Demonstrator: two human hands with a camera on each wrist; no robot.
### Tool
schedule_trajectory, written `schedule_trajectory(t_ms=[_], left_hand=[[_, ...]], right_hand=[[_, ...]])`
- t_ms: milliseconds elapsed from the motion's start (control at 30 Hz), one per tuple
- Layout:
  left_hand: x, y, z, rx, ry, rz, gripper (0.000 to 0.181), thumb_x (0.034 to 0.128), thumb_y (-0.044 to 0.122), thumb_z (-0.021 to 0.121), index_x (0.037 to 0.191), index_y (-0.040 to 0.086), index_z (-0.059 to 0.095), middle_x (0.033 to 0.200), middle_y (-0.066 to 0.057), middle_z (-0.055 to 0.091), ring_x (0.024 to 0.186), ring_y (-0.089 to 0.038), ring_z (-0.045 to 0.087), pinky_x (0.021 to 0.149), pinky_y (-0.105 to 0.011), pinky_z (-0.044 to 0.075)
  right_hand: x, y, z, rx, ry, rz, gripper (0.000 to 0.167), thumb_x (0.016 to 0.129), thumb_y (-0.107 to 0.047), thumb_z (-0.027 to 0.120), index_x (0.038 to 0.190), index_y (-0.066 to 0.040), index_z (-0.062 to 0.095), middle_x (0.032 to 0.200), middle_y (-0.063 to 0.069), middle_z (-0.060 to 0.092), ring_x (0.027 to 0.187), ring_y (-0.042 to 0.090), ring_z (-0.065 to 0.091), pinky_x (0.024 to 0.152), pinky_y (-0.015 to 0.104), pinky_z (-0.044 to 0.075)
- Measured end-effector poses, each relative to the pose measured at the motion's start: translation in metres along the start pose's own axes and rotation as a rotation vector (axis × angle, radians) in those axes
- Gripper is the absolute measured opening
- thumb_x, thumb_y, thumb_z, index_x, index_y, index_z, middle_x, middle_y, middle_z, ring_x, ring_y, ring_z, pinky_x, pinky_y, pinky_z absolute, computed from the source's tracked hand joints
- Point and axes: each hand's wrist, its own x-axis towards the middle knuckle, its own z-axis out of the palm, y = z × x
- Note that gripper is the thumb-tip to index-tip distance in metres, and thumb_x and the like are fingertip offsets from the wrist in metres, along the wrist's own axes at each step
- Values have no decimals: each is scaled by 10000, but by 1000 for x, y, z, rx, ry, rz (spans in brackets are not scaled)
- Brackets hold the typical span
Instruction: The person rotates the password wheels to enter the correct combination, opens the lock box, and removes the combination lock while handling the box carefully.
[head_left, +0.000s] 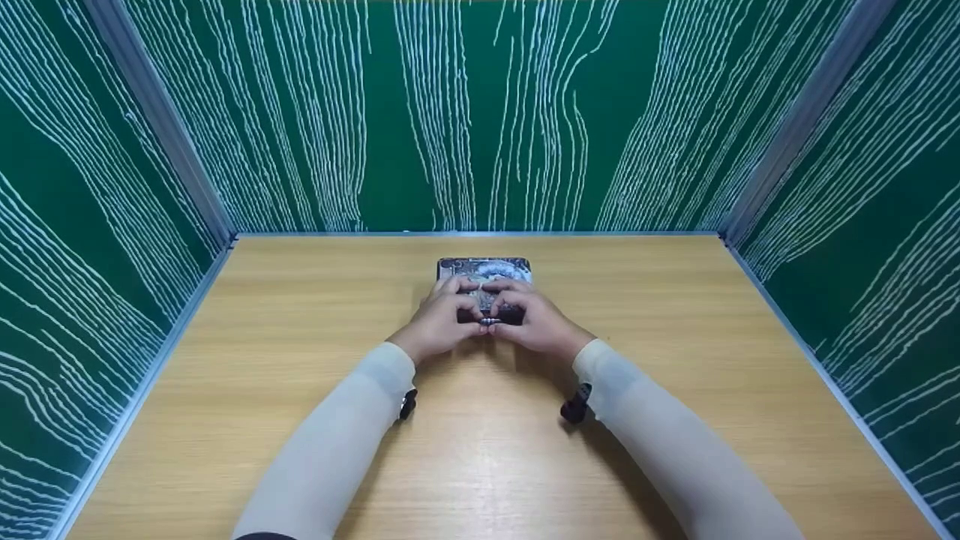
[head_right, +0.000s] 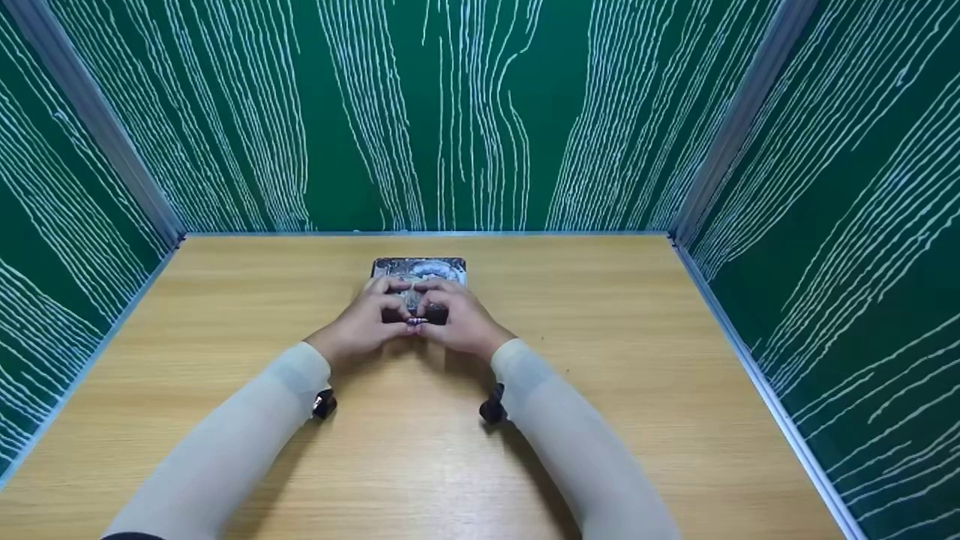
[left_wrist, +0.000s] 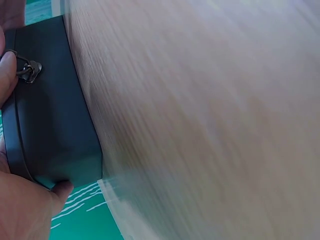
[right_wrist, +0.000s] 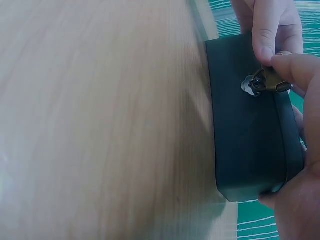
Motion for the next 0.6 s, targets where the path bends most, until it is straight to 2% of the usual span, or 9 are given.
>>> schedule_trajectory(t_ms=[400,600], left_hand=[[1,-1,0,14,5,19,173,984,300,914,911,203,790,1650,-9,532,1656,-310,347,1375,-584,305],[1,0,1,15,6,13,170,978,308,916,921,214,787,1655,-6,526,1680,-323,328,1380,-618,284]], right_hand=[[-1,-3,-1,-11,-10,47,121,1012,-222,846,1105,-170,790,1702,65,583,1665,402,427,1407,663,238],[-2,-3,-1,-23,-11,47,160,999,-224,855,1130,-176,777,1697,50,586,1656,394,437,1401,663,255]])
